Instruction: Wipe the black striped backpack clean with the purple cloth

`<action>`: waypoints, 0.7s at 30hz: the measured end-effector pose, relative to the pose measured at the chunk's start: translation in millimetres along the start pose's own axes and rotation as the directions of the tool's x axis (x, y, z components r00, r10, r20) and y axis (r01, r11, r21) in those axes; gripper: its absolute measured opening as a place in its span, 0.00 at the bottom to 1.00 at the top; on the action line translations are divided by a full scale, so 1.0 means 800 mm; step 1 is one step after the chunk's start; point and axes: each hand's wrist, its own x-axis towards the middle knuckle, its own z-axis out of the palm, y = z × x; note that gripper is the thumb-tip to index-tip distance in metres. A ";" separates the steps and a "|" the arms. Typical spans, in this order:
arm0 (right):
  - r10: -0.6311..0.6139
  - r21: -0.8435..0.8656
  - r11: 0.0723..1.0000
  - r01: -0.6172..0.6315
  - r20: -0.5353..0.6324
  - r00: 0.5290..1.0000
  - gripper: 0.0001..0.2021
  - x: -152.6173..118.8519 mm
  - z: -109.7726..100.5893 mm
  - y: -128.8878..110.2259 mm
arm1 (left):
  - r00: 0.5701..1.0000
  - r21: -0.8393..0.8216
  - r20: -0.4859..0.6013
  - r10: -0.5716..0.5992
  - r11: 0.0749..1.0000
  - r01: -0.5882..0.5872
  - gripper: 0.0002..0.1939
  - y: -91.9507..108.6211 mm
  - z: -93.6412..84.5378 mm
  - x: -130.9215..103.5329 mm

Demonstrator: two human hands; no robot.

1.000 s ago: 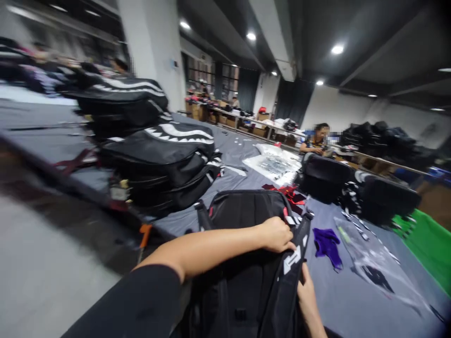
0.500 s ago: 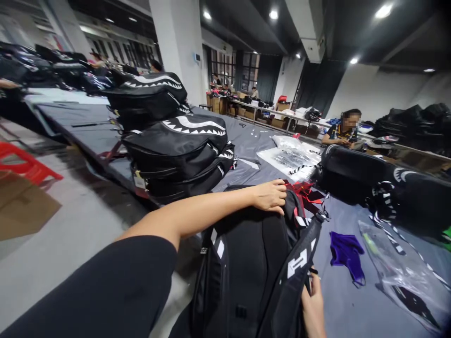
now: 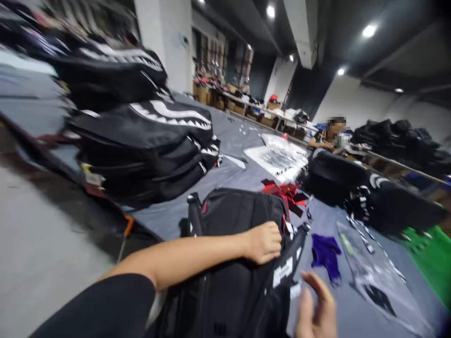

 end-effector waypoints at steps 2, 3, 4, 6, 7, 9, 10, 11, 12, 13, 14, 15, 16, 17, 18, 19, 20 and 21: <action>-0.336 0.048 0.940 0.338 0.310 0.889 0.15 -0.003 0.029 -0.027 | 1.000 -0.043 0.019 0.012 0.999 -0.011 0.15 -0.006 -0.003 0.001; -0.449 0.053 0.882 0.468 0.395 0.801 0.16 -0.001 0.046 -0.032 | 0.999 -0.056 0.040 0.033 0.998 -0.031 0.15 -0.009 -0.006 0.001; -0.532 0.027 0.822 0.569 0.393 0.750 0.15 0.004 0.061 -0.033 | 0.996 -0.059 0.068 0.055 0.997 -0.051 0.15 -0.012 -0.009 0.000; -0.563 -0.084 0.760 0.644 0.411 0.718 0.13 0.017 0.076 -0.023 | 0.992 -0.035 0.102 0.080 0.996 -0.077 0.15 -0.019 -0.018 -0.002; -0.532 -0.171 0.752 0.637 0.413 0.739 0.11 0.023 0.077 -0.016 | 0.992 -0.012 0.104 0.065 0.998 -0.065 0.15 -0.022 -0.023 -0.003; -0.406 -0.345 0.758 0.553 0.414 0.815 0.08 0.033 0.068 -0.002 | 0.997 0.041 0.077 -0.029 0.999 0.026 0.18 -0.027 -0.029 -0.003; -0.334 -0.410 0.768 0.492 0.399 0.854 0.08 0.036 0.062 0.004 | 0.994 0.061 0.062 -0.087 0.995 0.083 0.19 -0.027 -0.030 -0.003; -0.256 -0.448 0.789 0.421 0.383 0.888 0.09 0.037 0.057 0.009 | 0.989 0.072 0.050 -0.140 0.988 0.136 0.20 -0.026 -0.030 -0.002; -0.173 -0.460 0.820 0.341 0.370 0.913 0.10 0.037 0.053 0.014 | 0.983 0.072 0.043 -0.178 0.982 0.175 0.21 -0.024 -0.027 -0.002; -0.088 -0.449 0.856 0.258 0.364 0.927 0.11 0.037 0.051 0.017 | 0.979 0.063 0.033 -0.199 0.978 0.197 0.21 -0.021 -0.023 -0.002; -0.008 -0.418 0.892 0.172 0.365 0.931 0.12 0.036 0.052 0.021 | 0.977 0.049 0.016 -0.213 0.976 0.212 0.21 -0.018 -0.018 -0.002; 0.062 -0.367 0.926 0.085 0.372 0.926 0.13 0.036 0.054 0.024 | 0.974 0.036 -0.010 -0.227 0.973 0.227 0.20 -0.014 -0.013 -0.003; 0.122 -0.292 0.956 -0.006 0.381 0.916 0.13 0.038 0.056 0.029 | 0.969 0.025 -0.041 -0.243 0.969 0.244 0.19 -0.011 -0.007 -0.005; 0.169 -0.204 0.974 -0.095 0.386 0.907 0.13 0.041 0.058 0.034 | 0.964 0.019 -0.069 -0.256 0.966 0.258 0.18 -0.010 -0.001 -0.007; 0.207 -0.120 0.977 -0.174 0.381 0.901 0.13 0.046 0.057 0.041 | 0.961 0.018 -0.088 -0.262 0.964 0.264 0.17 -0.009 0.004 -0.009; 0.239 -0.054 0.970 -0.236 0.360 0.902 0.13 0.052 0.054 0.050 | 0.961 0.019 -0.098 -0.257 0.965 0.260 0.15 -0.009 0.009 -0.012; 0.269 -0.013 0.960 -0.280 0.319 0.909 0.13 0.060 0.047 0.060 | 0.964 0.022 -0.101 -0.247 0.968 0.250 0.15 -0.009 0.012 -0.013; 0.296 -0.001 0.952 -0.305 0.257 0.920 0.14 0.069 0.036 0.071 | 0.966 0.025 -0.104 -0.237 0.970 0.240 0.14 -0.010 0.015 -0.015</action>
